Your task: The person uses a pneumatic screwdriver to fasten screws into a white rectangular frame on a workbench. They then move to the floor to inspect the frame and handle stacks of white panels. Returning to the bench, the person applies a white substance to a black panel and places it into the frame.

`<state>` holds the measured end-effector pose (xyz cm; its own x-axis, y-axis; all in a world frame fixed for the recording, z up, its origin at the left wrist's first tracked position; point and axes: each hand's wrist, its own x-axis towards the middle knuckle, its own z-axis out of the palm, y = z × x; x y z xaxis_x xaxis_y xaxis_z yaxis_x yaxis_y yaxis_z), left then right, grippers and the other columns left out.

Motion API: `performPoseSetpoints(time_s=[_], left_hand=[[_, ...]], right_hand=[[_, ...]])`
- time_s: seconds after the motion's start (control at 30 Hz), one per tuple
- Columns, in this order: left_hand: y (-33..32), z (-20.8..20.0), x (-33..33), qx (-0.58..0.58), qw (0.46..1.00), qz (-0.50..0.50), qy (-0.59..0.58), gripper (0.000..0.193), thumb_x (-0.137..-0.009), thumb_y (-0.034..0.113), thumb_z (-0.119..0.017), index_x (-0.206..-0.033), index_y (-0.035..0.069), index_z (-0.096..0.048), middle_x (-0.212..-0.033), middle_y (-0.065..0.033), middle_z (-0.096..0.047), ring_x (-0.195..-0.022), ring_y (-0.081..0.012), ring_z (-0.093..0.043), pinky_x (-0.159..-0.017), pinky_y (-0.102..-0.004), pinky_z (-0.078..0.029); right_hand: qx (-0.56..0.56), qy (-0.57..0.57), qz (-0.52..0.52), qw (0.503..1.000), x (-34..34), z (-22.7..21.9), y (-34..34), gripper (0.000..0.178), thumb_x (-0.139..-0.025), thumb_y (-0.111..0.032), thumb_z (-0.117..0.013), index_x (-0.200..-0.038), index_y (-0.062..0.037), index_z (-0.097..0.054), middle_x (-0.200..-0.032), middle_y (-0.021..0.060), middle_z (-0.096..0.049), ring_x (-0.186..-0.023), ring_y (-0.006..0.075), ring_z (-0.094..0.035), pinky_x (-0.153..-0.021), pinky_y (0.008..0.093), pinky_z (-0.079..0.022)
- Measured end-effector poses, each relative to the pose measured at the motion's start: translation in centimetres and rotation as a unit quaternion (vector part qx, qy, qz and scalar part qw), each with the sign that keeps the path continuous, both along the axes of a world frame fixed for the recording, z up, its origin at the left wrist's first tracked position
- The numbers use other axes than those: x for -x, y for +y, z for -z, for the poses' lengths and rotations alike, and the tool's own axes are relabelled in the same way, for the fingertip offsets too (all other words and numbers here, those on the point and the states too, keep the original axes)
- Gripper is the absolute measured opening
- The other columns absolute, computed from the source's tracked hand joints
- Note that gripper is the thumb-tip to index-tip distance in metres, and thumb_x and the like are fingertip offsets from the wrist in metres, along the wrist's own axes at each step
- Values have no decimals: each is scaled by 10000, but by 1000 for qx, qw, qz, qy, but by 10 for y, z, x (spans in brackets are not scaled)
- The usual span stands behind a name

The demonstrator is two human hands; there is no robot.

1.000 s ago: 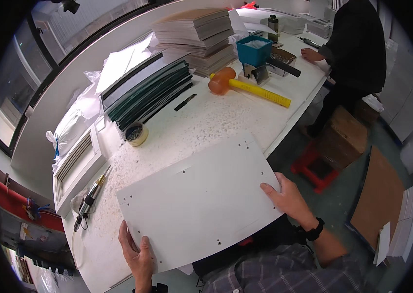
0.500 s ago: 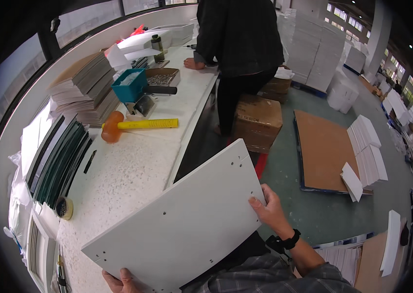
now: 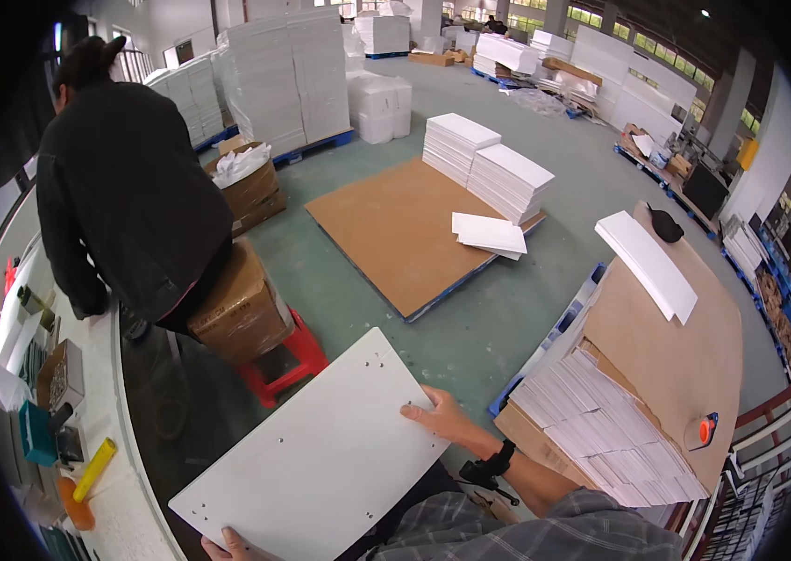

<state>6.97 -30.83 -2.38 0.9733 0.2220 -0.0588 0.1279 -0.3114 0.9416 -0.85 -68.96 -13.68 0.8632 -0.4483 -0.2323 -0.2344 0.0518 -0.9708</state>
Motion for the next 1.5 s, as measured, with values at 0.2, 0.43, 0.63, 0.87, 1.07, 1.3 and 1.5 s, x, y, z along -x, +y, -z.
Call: performPoseSetpoints(time_s=[0.2,0.43,0.63,0.87,1.07,1.3,1.5], left_hand=[[-109,32,-102,67,986,146,31,357,-1085,240,-584,-1245,-79,-561,-1005,-96,-623,-864,-175,-553,-755,-347,-464],[-235,93,-222,76,937,307,147,425,-1132,302,-505,-1366,-52,-514,-1113,-82,-642,-955,-191,-578,-845,-355,-473],[-375,24,-268,17,910,348,225,406,-1057,155,-594,-1404,-27,-488,-1279,-136,-639,-1163,-187,-584,-1022,-356,-454],[-526,-61,-273,22,865,451,220,313,-1071,188,-591,-1291,-23,-523,-1197,-114,-650,-1056,-177,-594,-959,-348,-476],[-644,-69,-294,76,842,472,247,326,-1070,185,-582,-1336,-3,-552,-1186,-101,-666,-1026,-136,-610,-910,-303,-494],[-815,-8,-333,28,763,550,340,258,-1072,287,-611,-1186,55,-629,-852,54,-593,-734,-42,-465,-651,-249,-396],[-976,48,-323,1,717,578,390,390,-1077,353,-599,-1291,30,-633,-997,1,-645,-877,-96,-548,-773,-284,-455]], right_hand=[[14,-66,137,988,-1,12,-84,574,-955,-424,-784,-1325,-5,-653,-1136,82,-725,-1052,144,-657,-938,319,-530],[151,89,206,963,-23,-59,-179,488,-947,-431,-789,-1099,18,-674,-947,120,-699,-896,137,-636,-790,331,-522],[68,131,317,937,4,-87,-250,599,-974,-525,-707,-1090,61,-662,-901,173,-700,-850,223,-662,-775,367,-527],[46,177,383,906,44,-155,-328,748,-974,-612,-646,-1175,108,-647,-1003,252,-719,-912,289,-698,-851,427,-537],[26,155,392,906,46,-212,-406,638,-997,-515,-675,-1225,81,-659,-1036,212,-738,-965,248,-704,-870,379,-551],[5,138,434,890,16,-261,-504,513,-1029,-410,-673,-1268,45,-671,-1077,159,-750,-971,195,-696,-875,353,-548],[14,188,488,852,1,-274,-614,433,-1019,-323,-693,-1245,45,-681,-1048,135,-756,-940,158,-681,-849,334,-544]])
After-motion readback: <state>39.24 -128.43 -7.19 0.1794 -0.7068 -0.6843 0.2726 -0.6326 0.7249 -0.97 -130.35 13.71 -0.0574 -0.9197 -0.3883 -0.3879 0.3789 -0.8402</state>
